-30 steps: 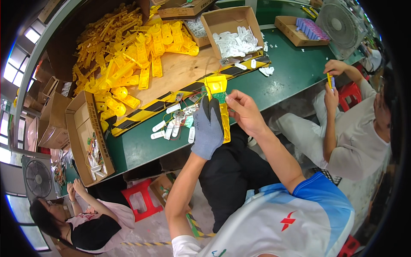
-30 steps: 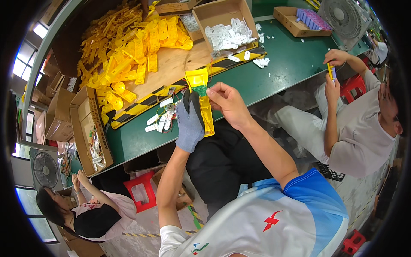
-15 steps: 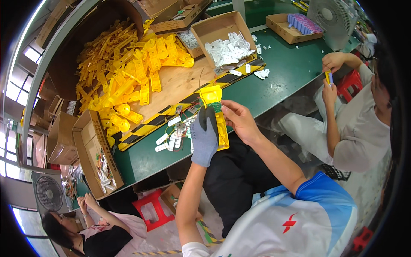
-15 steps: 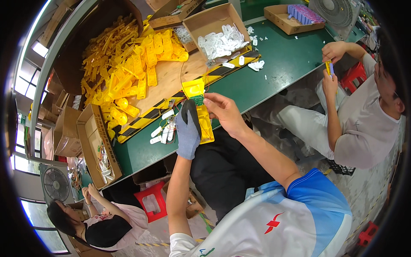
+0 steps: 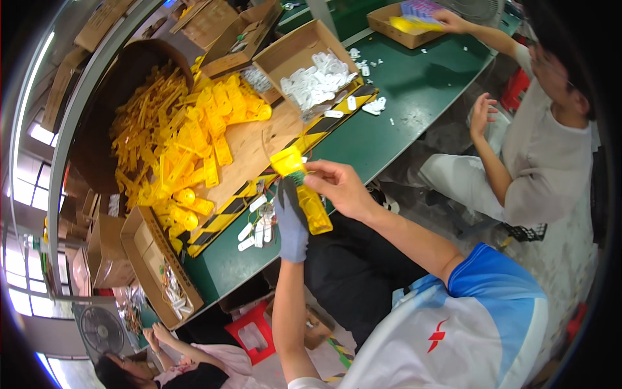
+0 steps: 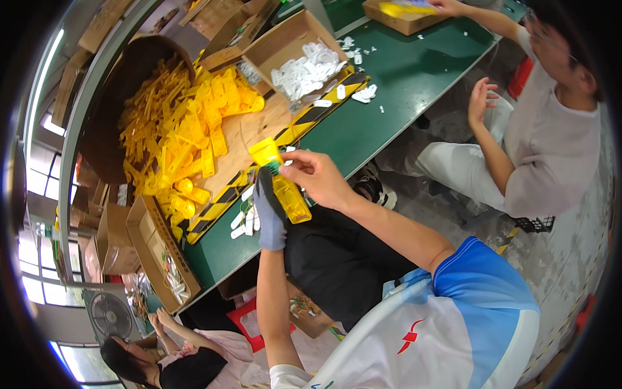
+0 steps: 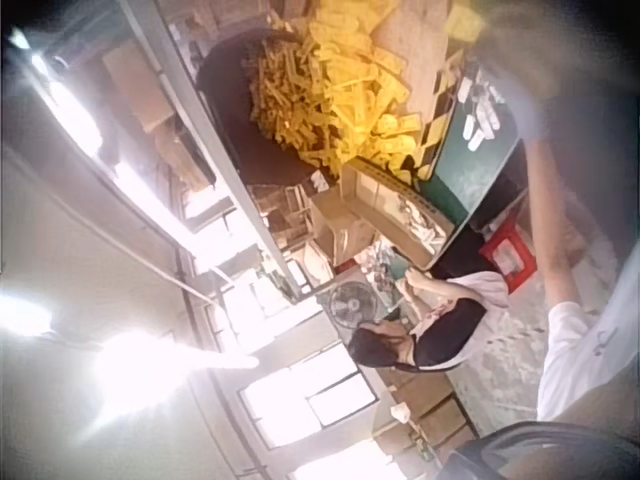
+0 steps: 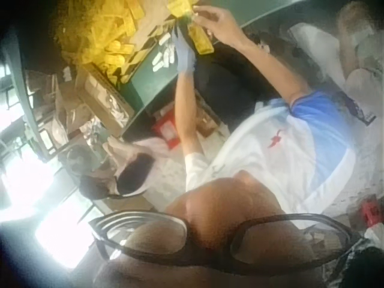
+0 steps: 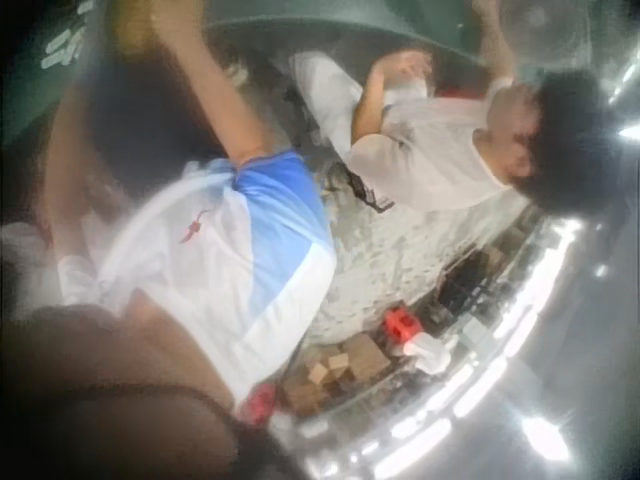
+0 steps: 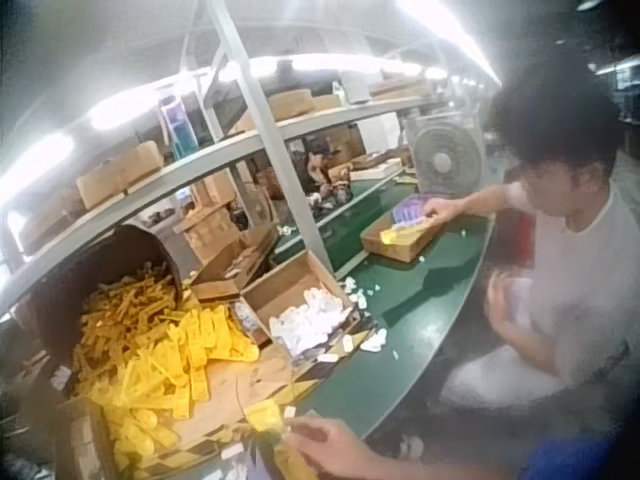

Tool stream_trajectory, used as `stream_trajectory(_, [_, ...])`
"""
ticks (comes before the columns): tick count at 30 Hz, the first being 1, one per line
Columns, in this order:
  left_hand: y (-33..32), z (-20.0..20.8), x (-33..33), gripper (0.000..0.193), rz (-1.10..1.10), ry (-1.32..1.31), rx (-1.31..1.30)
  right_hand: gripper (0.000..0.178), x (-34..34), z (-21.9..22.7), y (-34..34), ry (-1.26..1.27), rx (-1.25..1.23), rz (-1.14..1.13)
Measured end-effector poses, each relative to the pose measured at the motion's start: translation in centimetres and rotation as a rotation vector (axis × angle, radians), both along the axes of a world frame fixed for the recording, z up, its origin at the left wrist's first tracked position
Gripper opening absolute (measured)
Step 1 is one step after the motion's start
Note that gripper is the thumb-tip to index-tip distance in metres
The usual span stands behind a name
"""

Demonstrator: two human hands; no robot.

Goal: The person assembles circuit boards into yellow plastic housings by hand.

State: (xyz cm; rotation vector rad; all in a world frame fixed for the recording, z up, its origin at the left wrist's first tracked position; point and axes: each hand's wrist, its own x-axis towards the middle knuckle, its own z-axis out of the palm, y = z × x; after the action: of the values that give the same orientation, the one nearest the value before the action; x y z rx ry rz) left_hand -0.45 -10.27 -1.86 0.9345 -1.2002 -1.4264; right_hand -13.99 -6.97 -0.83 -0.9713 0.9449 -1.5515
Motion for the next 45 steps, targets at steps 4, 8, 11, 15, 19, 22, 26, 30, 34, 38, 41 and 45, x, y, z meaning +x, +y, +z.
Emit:
stream_trajectory(4, [-0.7,0.9,0.1,0.033,-0.058,-0.132,-0.047,0.033,-0.7,0.4,-0.6,0.121,-0.069,-0.023])
stream_trajectory(8, [-0.4,2.0,-0.1,0.026,0.021,-0.093,0.058,0.023,-3.5,0.1,-2.5,0.158,-0.084,0.042])
stream_trajectory(11, [-0.6,1.9,0.3,0.025,0.087,-0.187,0.080,0.023,-7.6,-0.7,-6.6,0.701,-0.085,-0.235])
stream_trajectory(15, [-0.2,1.6,-1.7,0.028,0.016,-0.100,0.064,0.022,-13.7,-6.2,-13.5,1.482,-0.249,-0.636])
stream_trajectory(19, [-0.1,2.8,-1.8,0.030,-0.036,-0.124,0.208,0.020,-14.3,-6.7,-14.7,1.472,-0.255,-0.536])
stream_trajectory(22, [-0.8,1.7,-0.9,0.033,-0.090,-0.021,0.184,0.015,-12.6,-5.6,-13.8,1.358,-0.257,-0.492])
stream_trajectory(26, [-0.8,2.3,-1.0,0.050,-0.064,0.000,0.150,0.016,-9.4,-2.6,-9.2,0.734,-0.188,-0.171])
stream_trajectory(30, [-0.9,2.2,-1.2,0.074,0.023,-0.036,0.095,0.016,-5.5,-1.4,-4.2,0.256,0.015,0.082])
stream_trajectory(34, [-1.0,2.0,-1.1,0.067,-0.050,-0.090,0.016,0.029,-3.2,-2.3,-1.8,-0.038,0.034,0.070])
stream_trajectory(38, [-1.4,1.2,-0.5,0.050,-0.138,-0.268,-0.012,0.048,-1.7,-2.6,-2.5,-0.161,0.041,-0.009])
stream_trajectory(41, [-1.1,1.1,-0.9,0.044,-0.059,-0.346,-0.245,0.052,-0.7,-2.0,-2.9,-0.166,0.058,-0.014])
stream_trajectory(45, [-0.4,1.9,-1.3,0.042,-0.035,-0.349,-0.253,0.050,-0.3,-1.8,-2.9,0.136,-0.076,-0.142])
